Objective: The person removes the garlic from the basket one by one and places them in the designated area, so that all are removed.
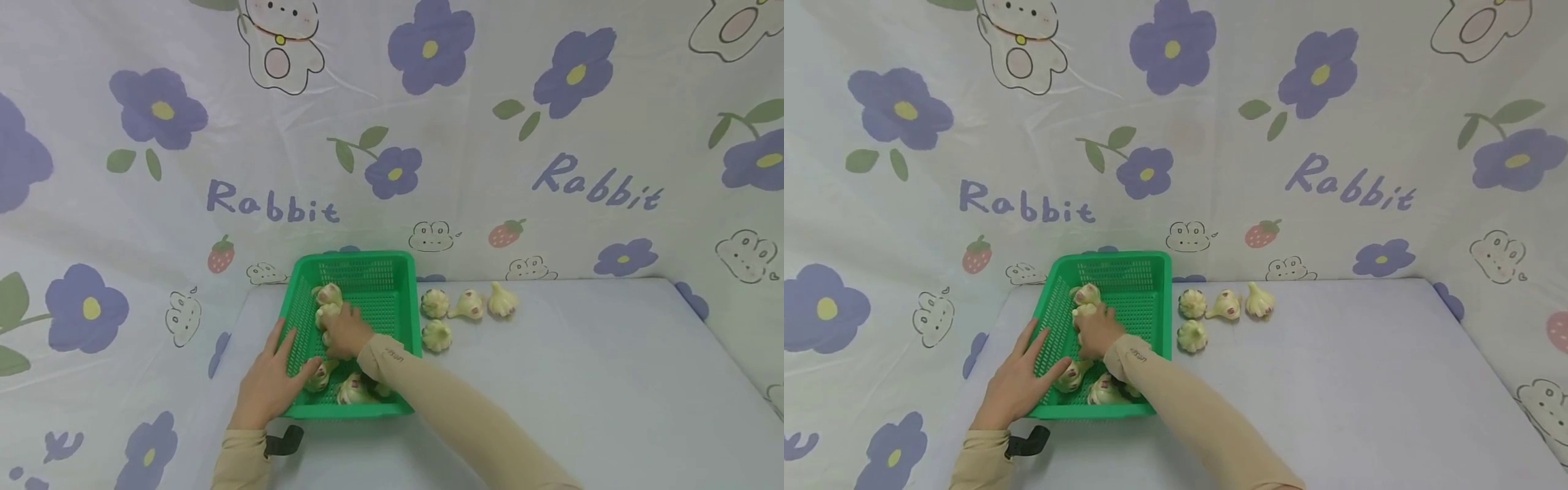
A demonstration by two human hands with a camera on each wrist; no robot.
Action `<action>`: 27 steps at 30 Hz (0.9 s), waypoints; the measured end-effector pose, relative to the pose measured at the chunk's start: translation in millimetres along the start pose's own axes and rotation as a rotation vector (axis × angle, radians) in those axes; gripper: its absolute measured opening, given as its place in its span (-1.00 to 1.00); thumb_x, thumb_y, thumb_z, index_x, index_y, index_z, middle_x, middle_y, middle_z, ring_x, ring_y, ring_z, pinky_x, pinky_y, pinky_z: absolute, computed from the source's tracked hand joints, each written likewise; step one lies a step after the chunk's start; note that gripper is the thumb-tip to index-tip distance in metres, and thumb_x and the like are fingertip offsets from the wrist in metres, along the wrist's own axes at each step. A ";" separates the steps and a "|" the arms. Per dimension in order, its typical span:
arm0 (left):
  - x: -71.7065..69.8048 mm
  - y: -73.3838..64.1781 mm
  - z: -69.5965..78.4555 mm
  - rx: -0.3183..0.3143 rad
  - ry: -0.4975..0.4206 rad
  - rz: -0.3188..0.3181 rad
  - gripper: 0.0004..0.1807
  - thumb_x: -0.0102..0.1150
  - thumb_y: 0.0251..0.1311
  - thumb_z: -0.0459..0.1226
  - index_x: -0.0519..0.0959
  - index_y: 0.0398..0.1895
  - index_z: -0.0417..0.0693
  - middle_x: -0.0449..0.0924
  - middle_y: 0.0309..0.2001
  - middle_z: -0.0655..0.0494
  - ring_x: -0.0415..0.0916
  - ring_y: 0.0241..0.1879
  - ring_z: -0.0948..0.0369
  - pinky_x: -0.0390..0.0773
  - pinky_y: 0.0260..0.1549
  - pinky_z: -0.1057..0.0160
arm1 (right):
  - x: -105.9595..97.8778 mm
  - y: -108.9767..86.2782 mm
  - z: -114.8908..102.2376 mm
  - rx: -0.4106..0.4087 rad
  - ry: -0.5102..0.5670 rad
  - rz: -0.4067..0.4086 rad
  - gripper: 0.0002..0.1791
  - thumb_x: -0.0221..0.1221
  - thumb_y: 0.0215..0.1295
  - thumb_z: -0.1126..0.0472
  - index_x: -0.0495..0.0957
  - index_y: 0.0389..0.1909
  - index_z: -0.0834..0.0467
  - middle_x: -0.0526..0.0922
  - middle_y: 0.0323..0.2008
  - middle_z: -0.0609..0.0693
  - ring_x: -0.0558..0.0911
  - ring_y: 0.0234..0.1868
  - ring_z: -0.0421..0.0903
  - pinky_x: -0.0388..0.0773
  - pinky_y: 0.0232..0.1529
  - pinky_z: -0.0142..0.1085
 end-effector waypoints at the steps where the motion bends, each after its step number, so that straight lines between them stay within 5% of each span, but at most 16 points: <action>1: 0.0 -0.1 0.0 0.001 0.000 0.001 0.02 -0.04 0.41 0.39 0.15 0.65 -0.13 -0.17 0.71 -0.06 0.37 0.40 -0.36 0.51 0.18 -0.38 | 1.0 -0.1 -0.6 0.000 0.003 -0.001 -0.48 0.45 0.29 -0.01 0.56 0.22 0.00 0.29 0.39 0.37 0.38 0.37 0.30 0.67 0.05 0.03; 14: -1.7 -1.8 1.5 -0.010 -0.006 -0.004 0.01 -0.04 0.41 0.39 0.15 0.66 -0.11 -0.18 0.71 -0.06 0.35 0.42 -0.35 0.50 0.19 -0.38 | 10.8 -0.7 -0.5 -0.014 0.015 -0.021 -0.42 0.44 0.29 0.07 0.52 0.30 -0.02 0.26 0.42 0.36 0.39 0.33 0.24 0.65 0.04 -0.04; 27: -1.2 -1.7 0.9 -0.004 -0.002 0.005 0.00 -0.02 0.40 0.38 0.17 0.65 -0.11 -0.15 0.71 -0.07 0.35 0.42 -0.35 0.51 0.18 -0.37 | 10.0 2.1 2.4 -0.029 -0.029 0.013 -0.52 0.45 0.26 0.08 0.54 0.15 0.03 0.36 0.24 0.30 0.34 0.19 0.14 0.53 0.11 -0.12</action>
Point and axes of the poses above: each hand's wrist, its own y-axis towards the middle knuckle, its own x-axis out of the palm, z = x × y, the point moved 8 cm from there along y, towards the middle knuckle
